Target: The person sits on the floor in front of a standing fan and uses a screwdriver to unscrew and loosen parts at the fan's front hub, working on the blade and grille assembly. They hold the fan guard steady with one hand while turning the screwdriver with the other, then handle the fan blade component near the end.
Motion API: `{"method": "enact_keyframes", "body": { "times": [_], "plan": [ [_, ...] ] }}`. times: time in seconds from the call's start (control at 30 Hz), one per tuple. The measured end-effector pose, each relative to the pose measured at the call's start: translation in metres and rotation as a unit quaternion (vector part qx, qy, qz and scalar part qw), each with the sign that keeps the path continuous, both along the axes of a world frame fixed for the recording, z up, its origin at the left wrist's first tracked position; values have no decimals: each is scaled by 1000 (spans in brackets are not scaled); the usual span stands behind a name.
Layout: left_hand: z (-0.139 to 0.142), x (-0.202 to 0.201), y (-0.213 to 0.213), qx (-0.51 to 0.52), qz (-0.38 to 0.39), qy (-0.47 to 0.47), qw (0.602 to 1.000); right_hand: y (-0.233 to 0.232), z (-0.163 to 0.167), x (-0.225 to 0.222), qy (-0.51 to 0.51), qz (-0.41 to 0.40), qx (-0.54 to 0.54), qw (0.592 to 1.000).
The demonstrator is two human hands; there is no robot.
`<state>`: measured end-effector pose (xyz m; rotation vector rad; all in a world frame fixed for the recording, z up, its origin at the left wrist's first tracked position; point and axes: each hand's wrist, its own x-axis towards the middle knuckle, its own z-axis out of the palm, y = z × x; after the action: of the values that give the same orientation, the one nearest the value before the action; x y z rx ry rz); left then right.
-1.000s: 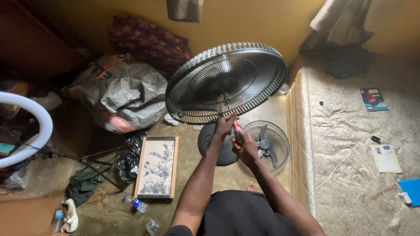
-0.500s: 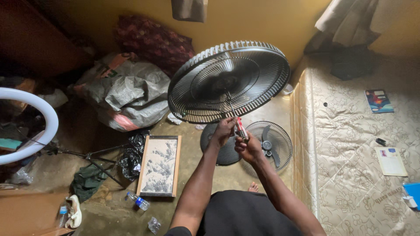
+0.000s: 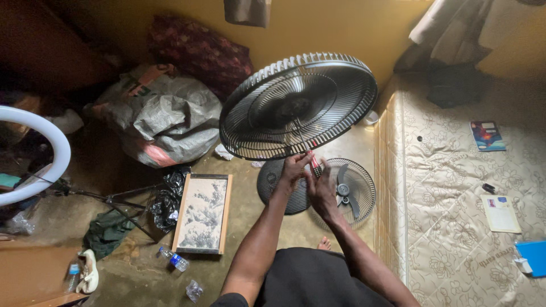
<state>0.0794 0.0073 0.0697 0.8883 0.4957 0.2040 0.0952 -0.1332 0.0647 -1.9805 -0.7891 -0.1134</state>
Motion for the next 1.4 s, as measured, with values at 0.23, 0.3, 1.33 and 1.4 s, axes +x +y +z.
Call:
{"method": "enact_keyframes", "body": {
  "times": [0.23, 0.3, 1.33, 1.4],
  "plan": [
    [-4, 0, 6, -43, -54, -68, 995, -1, 13, 14, 678, 185, 371, 607],
    [-2, 6, 6, 52, -21, -4, 998, -3, 12, 12, 553, -74, 197, 806],
    [7, 9, 1, 61, 33, 20, 997, -3, 8, 18, 563, 122, 270, 772],
    [8, 10, 0, 178, 73, 73, 979, -4, 11, 12, 203, -30, 16, 979]
  ]
}}
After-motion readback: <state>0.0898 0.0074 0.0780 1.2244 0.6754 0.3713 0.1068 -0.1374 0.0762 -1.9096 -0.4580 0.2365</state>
